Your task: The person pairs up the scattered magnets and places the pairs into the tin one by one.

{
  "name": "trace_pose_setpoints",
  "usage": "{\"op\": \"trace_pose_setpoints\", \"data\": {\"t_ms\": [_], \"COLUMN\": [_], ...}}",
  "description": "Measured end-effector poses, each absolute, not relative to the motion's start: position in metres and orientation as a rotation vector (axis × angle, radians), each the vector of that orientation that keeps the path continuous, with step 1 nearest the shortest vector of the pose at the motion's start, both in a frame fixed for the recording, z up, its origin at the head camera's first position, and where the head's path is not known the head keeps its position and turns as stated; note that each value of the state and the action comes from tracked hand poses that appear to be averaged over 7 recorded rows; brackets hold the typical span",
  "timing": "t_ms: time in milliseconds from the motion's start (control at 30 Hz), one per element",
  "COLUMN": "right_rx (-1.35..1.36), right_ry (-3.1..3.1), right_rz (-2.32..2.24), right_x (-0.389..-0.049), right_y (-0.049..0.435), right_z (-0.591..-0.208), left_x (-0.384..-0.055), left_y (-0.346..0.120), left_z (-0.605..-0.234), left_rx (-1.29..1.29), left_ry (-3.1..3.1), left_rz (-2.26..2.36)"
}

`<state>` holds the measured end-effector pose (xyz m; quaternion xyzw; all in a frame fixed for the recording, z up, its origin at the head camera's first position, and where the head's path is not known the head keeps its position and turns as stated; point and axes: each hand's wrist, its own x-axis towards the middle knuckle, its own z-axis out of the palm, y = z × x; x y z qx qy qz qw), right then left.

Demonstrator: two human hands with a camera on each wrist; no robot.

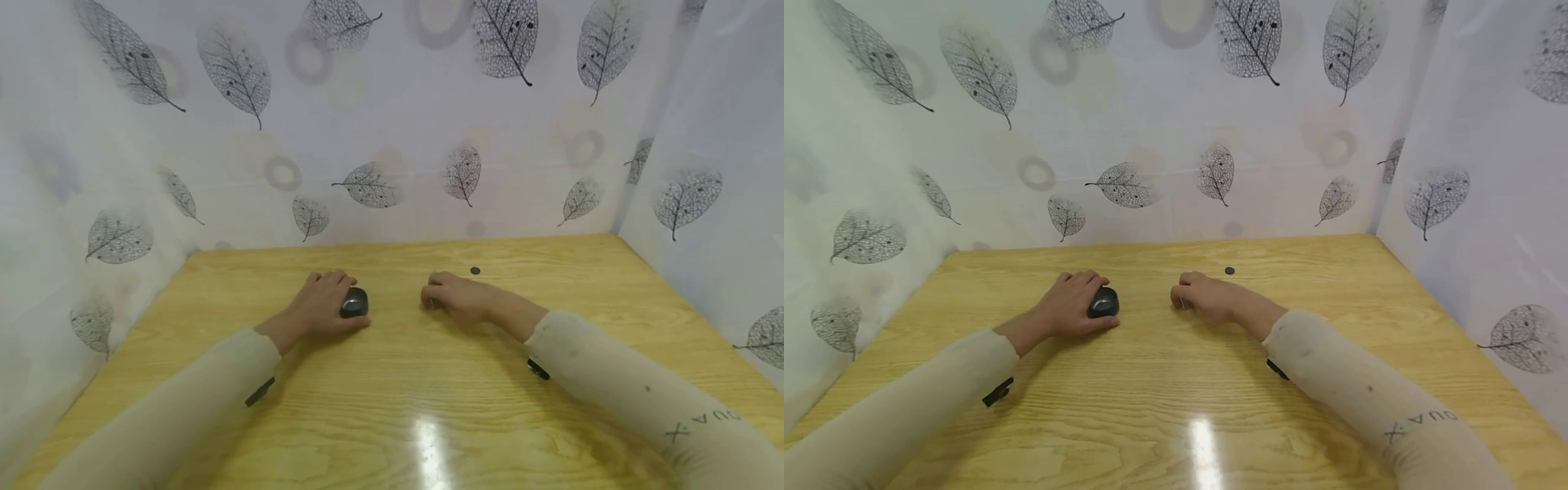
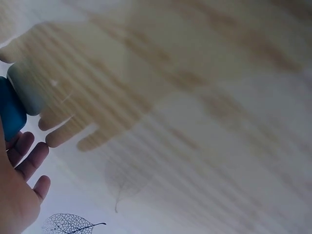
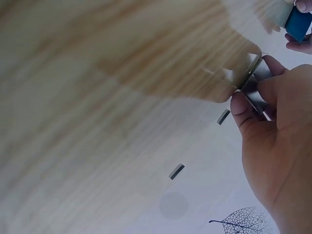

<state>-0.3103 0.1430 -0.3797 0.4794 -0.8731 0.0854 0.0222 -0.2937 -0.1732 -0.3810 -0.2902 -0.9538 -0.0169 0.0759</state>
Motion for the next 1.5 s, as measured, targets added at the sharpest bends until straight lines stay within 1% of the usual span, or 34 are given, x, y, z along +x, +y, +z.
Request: {"op": "trace_pose_setpoints", "data": {"t_ms": [500, 1033, 1500], "right_rx": [1.397, 1.347, 1.340], "right_ry": [-2.840, -2.830, -2.819], "right_rz": [0.340, 0.339, 0.440], "right_x": [-0.3089, -0.3108, -0.3110], "right_y": [0.1408, 0.1413, 0.1412], "right_z": [-0.3771, -0.3770, -0.3781], "left_x": [-0.2951, -0.2939, -0.2966], "left_y": [-0.1769, -0.1795, -0.1818], "left_z": [-0.3825, -0.3798, -0.3796], "left_rx": [-0.893, -0.901, -0.911], "left_ry": [-2.825, -2.840, -2.811], "left_rz": [-0.084, -0.121, -0.098]}}
